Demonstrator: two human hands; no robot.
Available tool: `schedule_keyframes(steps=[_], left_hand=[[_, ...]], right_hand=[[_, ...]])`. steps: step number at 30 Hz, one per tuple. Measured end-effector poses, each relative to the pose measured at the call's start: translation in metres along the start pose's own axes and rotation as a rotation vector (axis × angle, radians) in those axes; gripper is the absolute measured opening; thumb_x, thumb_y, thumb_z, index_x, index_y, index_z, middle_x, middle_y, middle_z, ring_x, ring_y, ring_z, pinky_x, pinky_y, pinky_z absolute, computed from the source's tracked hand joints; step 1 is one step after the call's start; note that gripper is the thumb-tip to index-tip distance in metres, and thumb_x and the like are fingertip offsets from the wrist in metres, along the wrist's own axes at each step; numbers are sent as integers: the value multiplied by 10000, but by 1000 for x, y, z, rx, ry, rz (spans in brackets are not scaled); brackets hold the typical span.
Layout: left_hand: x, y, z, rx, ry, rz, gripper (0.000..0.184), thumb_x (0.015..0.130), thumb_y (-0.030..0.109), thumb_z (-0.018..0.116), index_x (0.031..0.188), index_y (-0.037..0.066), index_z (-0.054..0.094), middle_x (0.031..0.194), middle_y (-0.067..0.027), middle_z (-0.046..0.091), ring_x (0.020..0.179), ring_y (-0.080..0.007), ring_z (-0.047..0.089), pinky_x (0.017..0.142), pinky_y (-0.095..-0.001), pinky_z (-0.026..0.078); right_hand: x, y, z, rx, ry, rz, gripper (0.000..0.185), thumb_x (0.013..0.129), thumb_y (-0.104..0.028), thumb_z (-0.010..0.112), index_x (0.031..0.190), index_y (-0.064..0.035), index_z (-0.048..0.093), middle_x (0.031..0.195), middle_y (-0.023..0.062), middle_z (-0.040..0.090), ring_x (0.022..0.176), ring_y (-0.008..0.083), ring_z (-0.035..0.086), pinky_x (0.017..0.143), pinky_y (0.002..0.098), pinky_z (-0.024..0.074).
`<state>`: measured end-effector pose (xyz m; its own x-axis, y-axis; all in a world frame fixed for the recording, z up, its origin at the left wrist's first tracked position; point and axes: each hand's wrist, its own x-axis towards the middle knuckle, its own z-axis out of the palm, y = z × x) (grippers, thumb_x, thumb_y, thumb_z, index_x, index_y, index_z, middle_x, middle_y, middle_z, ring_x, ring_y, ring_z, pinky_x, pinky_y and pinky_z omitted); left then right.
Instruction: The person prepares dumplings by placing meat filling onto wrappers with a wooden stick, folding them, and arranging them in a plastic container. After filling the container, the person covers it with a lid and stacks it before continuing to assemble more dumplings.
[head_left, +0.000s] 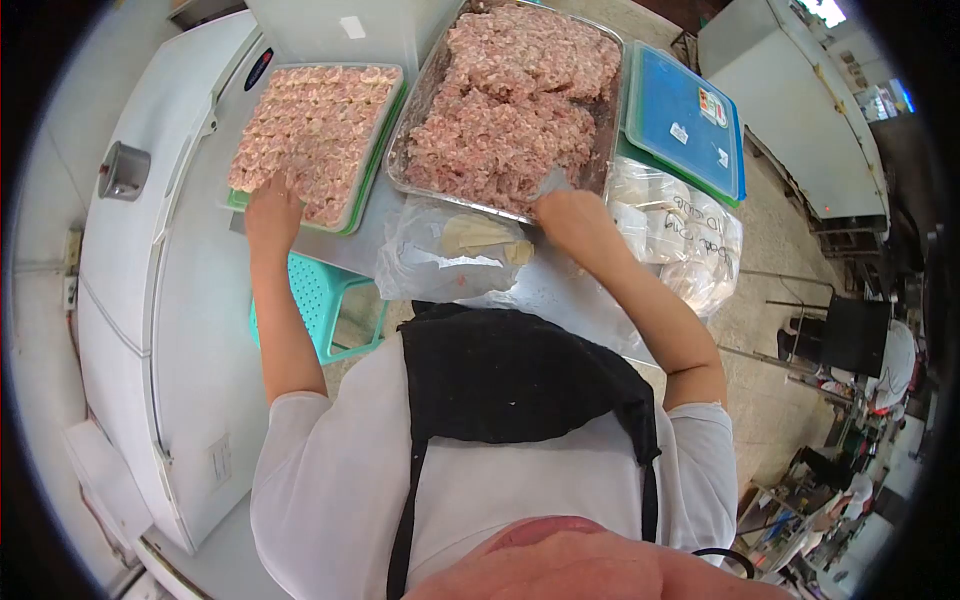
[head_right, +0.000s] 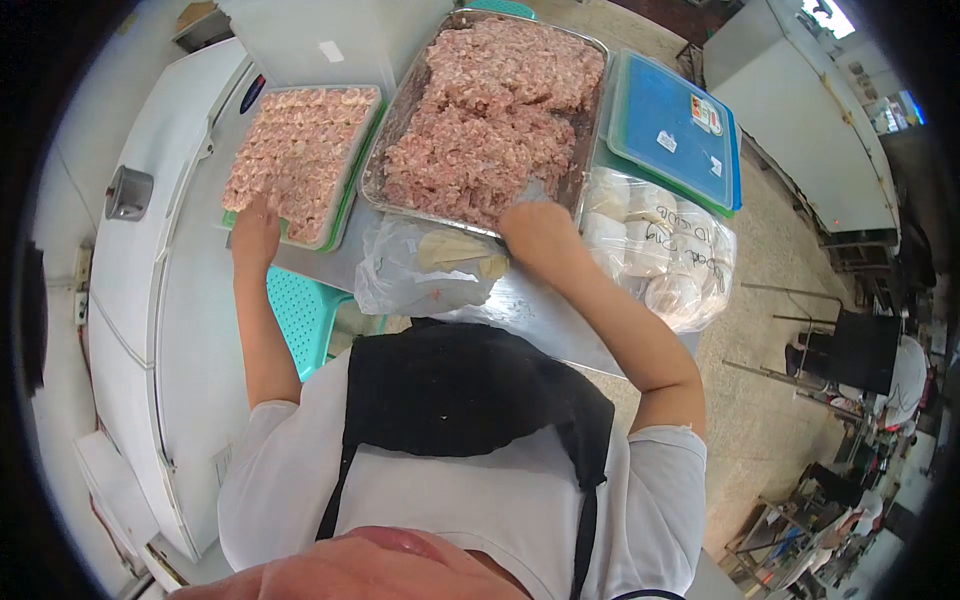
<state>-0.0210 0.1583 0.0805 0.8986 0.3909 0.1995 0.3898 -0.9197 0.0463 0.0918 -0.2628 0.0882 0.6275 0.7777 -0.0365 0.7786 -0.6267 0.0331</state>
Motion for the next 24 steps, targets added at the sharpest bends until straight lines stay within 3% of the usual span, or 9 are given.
schedule_keyframes(steps=[3, 4, 6, 10, 13, 16, 21, 22, 24], left_hand=[[-5, 59, -15, -510, 208, 373, 230, 871, 157, 573, 1070, 57, 635, 1036, -157, 664, 981, -339, 619, 840, -437, 496], [-14, 86, -15, -682, 28, 376, 211, 870, 156, 580, 1047, 58, 641, 1047, -147, 662, 1002, -331, 606, 868, -423, 484], [-32, 130, 1, -977, -286, 434, 212, 881, 154, 599, 1057, 54, 665, 1034, -115, 656, 1008, -252, 619, 832, -344, 501], [-55, 183, 86, -893, -490, 744, 241, 870, 194, 615, 1061, 58, 671, 1114, -131, 635, 1019, -313, 602, 856, -392, 499], [-65, 195, 97, -717, -134, 918, 255, 860, 206, 621, 1063, 59, 672, 1103, -135, 638, 1033, -327, 586, 867, -407, 487], [-59, 186, 90, -658, -269, 836, 269, 847, 201, 628, 1065, 49, 665, 1087, -137, 640, 1043, -325, 577, 894, -413, 474], [-52, 162, 59, -1133, -513, 594, 225, 900, 184, 600, 1049, 26, 659, 1041, -110, 643, 993, -262, 619, 875, -357, 488], [-51, 159, 57, -1130, -513, 599, 225, 900, 184, 600, 1049, 26, 659, 1041, -110, 643, 993, -262, 619, 875, -357, 488], [-50, 153, 55, -1798, -900, -52, 222, 930, 165, 569, 1068, 9, 647, 1068, -102, 643, 988, -231, 628, 860, -338, 499]], right_hand=[[-9, 5, -29, 37, -20, 20, 246, 856, -258, 573, 762, -71, 702, 728, 145, 670, 680, 342, 670, 595, 455, 521], [0, 10, -49, -65, -241, 166, 251, 857, -262, 571, 740, -84, 705, 728, 145, 671, 691, 337, 672, 598, 449, 523], [4, 24, -55, -61, -180, 177, 269, 861, -270, 569, 729, -78, 702, 731, 152, 671, 696, 335, 673, 598, 447, 524], [17, 10, 0, -6, -85, 144, 306, 843, -326, 587, 754, -60, 709, 699, 142, 668, 697, 323, 678, 600, 447, 525], [9, -15, -1, 134, -70, 164, 338, 913, -345, 540, 780, -82, 706, 733, 165, 665, 735, 359, 662, 675, 476, 520], [-13, 5, -7, 472, 3, 325, 297, 903, -341, 565, 817, -99, 715, 741, 146, 668, 748, 350, 657, 681, 463, 519], [-12, 24, -45, 101, 65, 266, 310, 922, -353, 549, 844, -93, 701, 739, 151, 650, 745, 360, 635, 653, 462, 506], [-5, 25, -31, 6, -81, 257, 355, 940, -371, 513, 818, -86, 686, 723, 149, 645, 746, 358, 638, 654, 471, 504], [0, 7, -5, 67, -105, 250, 357, 928, -360, 528, 791, -69, 683, 738, 161, 657, 760, 347, 653, 669, 466, 517]])
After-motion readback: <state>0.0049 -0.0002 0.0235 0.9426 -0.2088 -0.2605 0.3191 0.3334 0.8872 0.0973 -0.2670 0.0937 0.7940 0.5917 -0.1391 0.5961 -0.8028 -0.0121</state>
